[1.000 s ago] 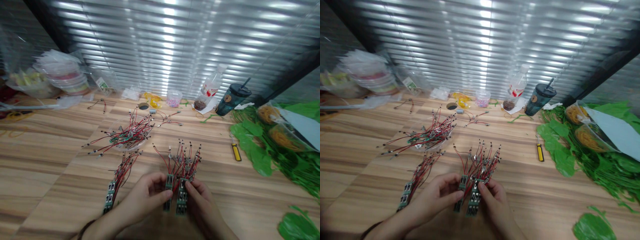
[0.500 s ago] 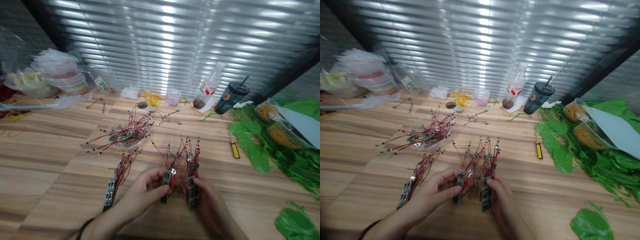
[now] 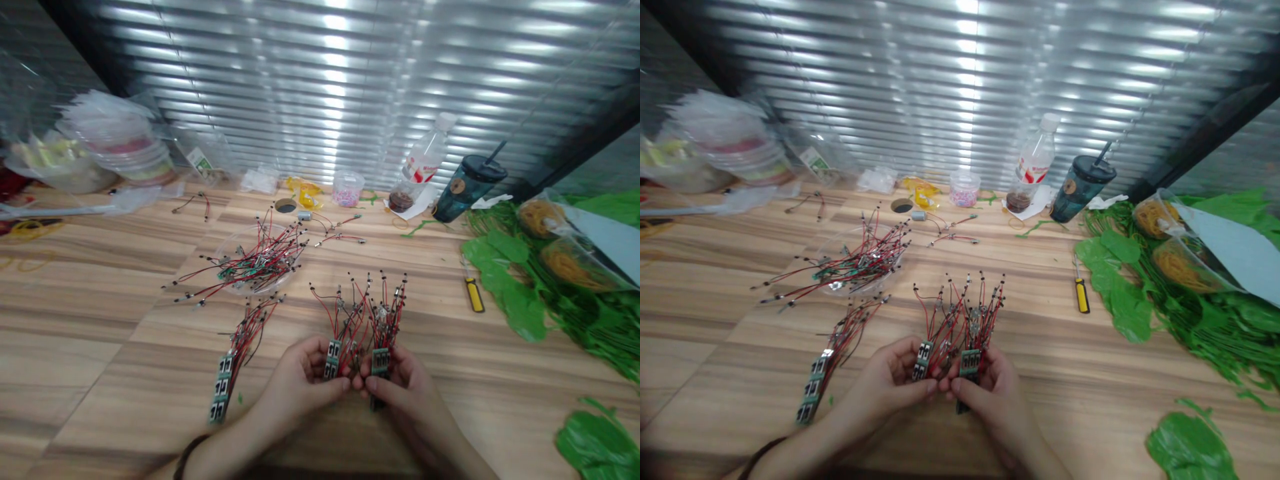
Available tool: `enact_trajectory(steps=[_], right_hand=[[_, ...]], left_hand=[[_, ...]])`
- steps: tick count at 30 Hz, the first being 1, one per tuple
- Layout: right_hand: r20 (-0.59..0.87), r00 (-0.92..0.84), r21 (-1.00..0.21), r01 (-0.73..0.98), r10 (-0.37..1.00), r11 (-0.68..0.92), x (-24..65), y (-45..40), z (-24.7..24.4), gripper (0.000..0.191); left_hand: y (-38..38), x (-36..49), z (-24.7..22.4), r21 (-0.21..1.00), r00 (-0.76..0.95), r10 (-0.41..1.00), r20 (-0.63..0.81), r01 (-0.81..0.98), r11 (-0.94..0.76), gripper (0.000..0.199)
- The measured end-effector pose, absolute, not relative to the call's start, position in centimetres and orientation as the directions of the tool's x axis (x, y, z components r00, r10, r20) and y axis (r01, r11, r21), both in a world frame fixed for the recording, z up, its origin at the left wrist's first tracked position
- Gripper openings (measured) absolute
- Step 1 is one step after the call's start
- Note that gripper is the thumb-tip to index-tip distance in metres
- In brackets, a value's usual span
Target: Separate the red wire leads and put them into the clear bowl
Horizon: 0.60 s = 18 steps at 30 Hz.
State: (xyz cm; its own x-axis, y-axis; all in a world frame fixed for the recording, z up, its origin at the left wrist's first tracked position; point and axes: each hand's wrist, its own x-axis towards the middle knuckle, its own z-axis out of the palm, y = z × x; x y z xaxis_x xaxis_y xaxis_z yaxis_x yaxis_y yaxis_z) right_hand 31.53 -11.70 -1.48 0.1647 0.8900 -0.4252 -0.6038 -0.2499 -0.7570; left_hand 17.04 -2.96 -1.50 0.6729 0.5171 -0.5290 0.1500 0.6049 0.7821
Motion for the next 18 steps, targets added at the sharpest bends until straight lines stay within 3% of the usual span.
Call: enact_trajectory(steps=[18], right_hand=[[-0.441, 0.142, -0.703, -0.668, 0.886, -0.242, 31.25, -11.88, -1.32, 0.027]], left_hand=[[-3.44, 17.38, -0.66, 0.859, 0.657, 0.591, -0.469, 0.181, 0.48, 0.03]])
